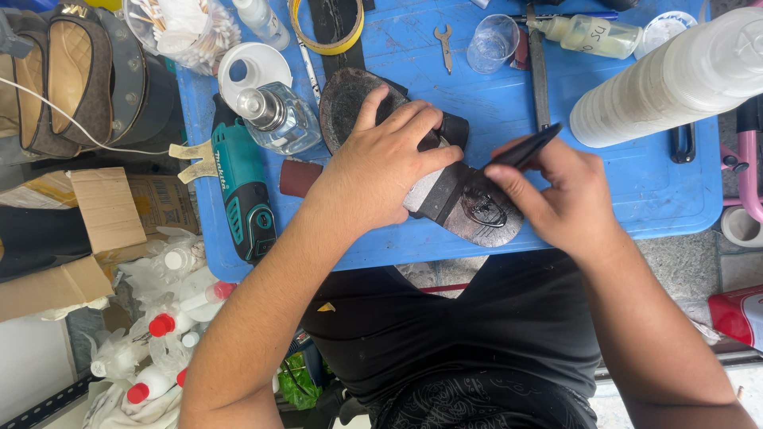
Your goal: The person applies glue to the sole of a sandal using a squeeze bottle and spreads it with a brush. They repeat this process on multiple sandals, wiping the brush between applications.
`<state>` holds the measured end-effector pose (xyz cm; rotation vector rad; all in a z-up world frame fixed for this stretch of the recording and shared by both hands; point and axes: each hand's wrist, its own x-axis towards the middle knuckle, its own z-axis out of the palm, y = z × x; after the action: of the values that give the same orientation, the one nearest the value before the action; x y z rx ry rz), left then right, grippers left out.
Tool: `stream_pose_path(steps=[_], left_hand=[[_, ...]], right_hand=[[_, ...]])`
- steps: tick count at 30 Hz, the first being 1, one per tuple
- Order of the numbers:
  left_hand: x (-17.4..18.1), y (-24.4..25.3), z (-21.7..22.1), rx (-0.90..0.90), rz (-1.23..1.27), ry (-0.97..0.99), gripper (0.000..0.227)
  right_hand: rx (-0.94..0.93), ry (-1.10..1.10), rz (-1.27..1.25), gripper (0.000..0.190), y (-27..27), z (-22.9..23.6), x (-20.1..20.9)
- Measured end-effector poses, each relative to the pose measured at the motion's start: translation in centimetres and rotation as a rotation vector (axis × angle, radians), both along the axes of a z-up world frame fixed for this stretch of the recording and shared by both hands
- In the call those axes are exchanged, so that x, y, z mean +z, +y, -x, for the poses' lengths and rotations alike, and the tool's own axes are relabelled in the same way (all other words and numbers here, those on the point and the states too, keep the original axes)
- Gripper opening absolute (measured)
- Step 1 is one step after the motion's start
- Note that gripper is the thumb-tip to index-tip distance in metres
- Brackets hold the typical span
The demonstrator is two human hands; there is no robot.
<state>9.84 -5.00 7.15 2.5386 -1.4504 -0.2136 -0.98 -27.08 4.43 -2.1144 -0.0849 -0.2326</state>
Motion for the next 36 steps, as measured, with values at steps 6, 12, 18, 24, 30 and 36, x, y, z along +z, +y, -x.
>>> stream_pose_path(steps=[6,12,18,24,30,36], left_hand=[[0.2,0.0,0.0,0.009,0.000,0.018,0.089],[0.0,-0.1,0.0,0.010,0.011,0.010,0.090],[0.0,-0.1,0.0,-0.005,0.008,-0.008,0.091],[0.6,0.1,-0.1,-0.048,0.030,-0.052,0.090],[1.5,-0.2,0.4,-0.060,0.004,-0.098,0.088],[1.9,-0.7,1.1,-0.091,0.036,-0.099,0.079]], right_hand=[[-0.050,-0.037,-0.142,0.020,-0.6,0.8,-0.7],[-0.162,-0.078,-0.120,0.019,-0.6,1.0,-1.3],[-0.173,-0.089,0.006,0.020,0.0,1.4,-2.0],[-0.131,-0.054,-0.414,0.021,-0.4,2.1,-2.0],[-0.212,-0.132,-0.275,0.015,-1.1,2.5,-1.4],[-0.170,-0.028,-0.242,0.018,-3.5,4.8,-0.1]])
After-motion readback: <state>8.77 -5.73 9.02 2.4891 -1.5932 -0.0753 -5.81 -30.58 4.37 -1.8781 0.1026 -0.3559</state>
